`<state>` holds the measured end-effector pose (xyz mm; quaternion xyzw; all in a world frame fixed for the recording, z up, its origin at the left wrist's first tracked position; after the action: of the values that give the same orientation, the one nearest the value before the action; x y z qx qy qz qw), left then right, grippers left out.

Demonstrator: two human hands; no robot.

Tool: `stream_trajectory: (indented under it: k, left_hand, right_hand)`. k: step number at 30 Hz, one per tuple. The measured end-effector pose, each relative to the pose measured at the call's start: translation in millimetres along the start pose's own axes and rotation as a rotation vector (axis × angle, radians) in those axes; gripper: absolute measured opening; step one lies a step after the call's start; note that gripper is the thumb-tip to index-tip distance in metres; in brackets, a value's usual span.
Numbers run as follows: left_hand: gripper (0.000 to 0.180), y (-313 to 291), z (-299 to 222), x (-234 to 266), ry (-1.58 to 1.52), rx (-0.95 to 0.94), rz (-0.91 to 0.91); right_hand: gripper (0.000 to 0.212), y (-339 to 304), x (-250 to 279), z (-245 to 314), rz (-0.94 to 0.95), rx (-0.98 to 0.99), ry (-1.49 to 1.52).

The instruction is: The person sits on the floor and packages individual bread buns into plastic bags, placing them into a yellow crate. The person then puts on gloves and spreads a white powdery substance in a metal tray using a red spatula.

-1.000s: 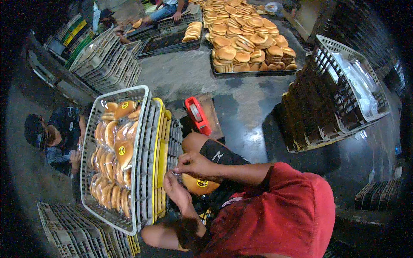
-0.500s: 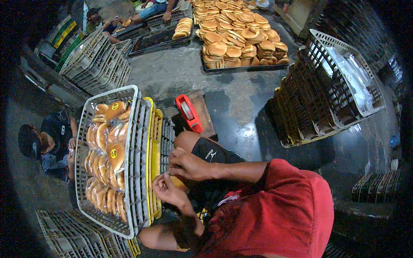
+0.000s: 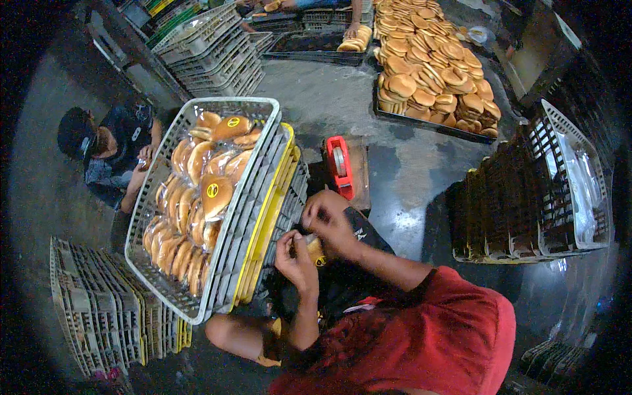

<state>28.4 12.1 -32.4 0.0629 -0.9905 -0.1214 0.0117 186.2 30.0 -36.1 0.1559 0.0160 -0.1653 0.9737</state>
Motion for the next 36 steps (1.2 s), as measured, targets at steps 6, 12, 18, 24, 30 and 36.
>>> stream_trajectory:
  k: [6, 12, 18, 24, 30, 36]
  left_hand:
    - [0.021, 0, -5, 9, 0.061, 0.016, -0.022]
    - [0.027, 1, -22, 28, 0.252, -0.069, -0.074]
    - [0.021, 10, -3, 41, 0.378, -0.107, -0.165]
    - [0.019, 18, -18, 43, 0.524, -0.277, -0.225]
    - [0.021, 15, -32, 42, 0.541, -0.535, -0.228]
    - [0.025, 11, -36, 54, 0.374, -0.531, -0.272]
  right_hand:
    - [0.031, 57, 130, -154, -0.063, -0.461, -0.688]
    - [0.026, 60, 114, -178, -0.065, -0.543, -0.112]
    - [0.015, 16, 135, -188, 0.006, -0.701, -0.710]
    - [0.012, 14, 18, 1, 0.417, -0.094, -0.185]
    - [0.024, -14, -43, 14, 0.404, -0.190, -0.065]
    - [0.026, -13, -50, 28, 0.462, -0.192, -0.064]
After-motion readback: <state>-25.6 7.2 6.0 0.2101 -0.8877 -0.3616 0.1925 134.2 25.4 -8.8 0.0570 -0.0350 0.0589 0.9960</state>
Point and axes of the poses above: each hand's wrist, its own y-axis towards the middle knuckle, its own x-axis out of the back of the hand, z = x × y, the point moved 4 cm from there along y, towards the middle knuckle, and after that the axes turned 3 degrees about -x, right-handed, at the moved point
